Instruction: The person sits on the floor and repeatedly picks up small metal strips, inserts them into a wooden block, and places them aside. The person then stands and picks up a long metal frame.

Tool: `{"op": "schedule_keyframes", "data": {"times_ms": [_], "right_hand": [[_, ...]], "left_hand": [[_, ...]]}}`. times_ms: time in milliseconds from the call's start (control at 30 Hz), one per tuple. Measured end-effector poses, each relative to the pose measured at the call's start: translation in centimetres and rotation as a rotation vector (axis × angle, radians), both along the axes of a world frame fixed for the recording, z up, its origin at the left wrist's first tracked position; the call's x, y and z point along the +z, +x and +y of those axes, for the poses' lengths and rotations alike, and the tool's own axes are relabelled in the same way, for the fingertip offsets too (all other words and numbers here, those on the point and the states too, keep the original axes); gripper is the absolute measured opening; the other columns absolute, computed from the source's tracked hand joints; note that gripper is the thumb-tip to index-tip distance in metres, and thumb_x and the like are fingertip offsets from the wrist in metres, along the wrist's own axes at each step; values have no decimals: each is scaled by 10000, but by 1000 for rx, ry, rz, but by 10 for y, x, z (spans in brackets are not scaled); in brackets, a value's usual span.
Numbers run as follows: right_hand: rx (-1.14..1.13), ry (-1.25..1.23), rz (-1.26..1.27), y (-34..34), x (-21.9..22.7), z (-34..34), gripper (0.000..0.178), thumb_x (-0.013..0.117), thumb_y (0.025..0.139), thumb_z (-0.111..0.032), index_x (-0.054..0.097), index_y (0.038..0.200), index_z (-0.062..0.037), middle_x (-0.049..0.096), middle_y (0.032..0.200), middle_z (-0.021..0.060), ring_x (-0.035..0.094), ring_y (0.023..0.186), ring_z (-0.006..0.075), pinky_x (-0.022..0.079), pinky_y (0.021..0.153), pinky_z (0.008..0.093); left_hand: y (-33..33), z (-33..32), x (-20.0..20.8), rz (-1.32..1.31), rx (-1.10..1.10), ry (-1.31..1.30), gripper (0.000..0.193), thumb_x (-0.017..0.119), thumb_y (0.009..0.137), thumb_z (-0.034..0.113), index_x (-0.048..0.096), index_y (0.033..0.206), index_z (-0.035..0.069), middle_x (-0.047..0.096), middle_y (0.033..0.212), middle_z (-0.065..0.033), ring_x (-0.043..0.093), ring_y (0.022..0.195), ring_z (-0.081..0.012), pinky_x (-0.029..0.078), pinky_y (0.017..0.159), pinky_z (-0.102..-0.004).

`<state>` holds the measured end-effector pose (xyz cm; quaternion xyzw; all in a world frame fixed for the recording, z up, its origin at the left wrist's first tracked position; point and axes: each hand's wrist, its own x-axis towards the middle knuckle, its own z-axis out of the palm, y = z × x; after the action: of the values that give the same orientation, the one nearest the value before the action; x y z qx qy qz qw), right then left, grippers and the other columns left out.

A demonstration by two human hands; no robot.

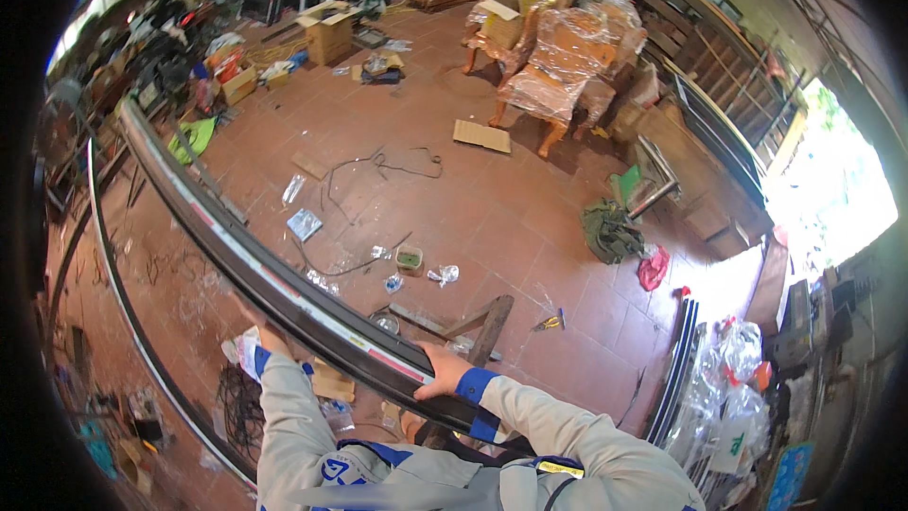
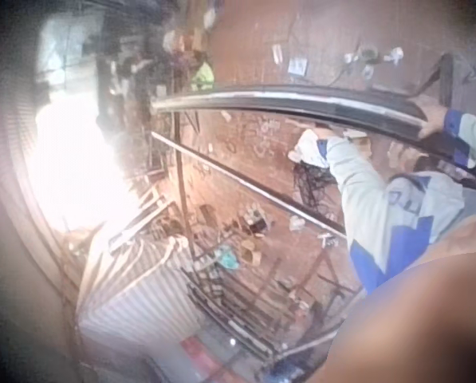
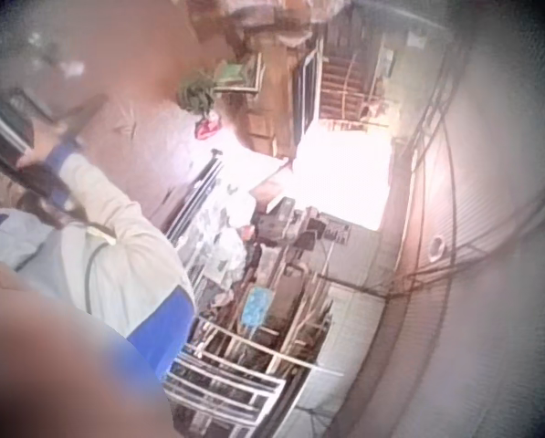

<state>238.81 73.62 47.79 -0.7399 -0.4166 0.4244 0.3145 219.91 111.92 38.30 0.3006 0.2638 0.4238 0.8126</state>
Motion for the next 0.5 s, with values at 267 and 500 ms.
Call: {"op": "schedule_keyframes", "data": {"times_ms": [267, 500], "right_hand": [[-36, -21, -112, -19, 25, -20, 1064, 912, 632, -384, 487, 1511, 37, 621, 1373, 320, 583, 1336, 476, 461, 1149, 498], [-68, -182, -228, -54, 38, -102, 1109, 909, 662, -449, 450, 1552, 29, 617, 1379, 314, 593, 1295, 489, 477, 1129, 531]], "left_hand": [[3, 33, -61, -365, 161, -79, 807, 459, 1071, 719, 479, 1616, 124, 564, 1565, -118, 577, 1378, -344, 453, 1203, -514], [-18, -41, -107, -381, 151, -86, 787, 420, 1098, 695, 444, 1655, 139, 522, 1636, -107, 559, 1423, -337, 443, 1229, -508]]}}
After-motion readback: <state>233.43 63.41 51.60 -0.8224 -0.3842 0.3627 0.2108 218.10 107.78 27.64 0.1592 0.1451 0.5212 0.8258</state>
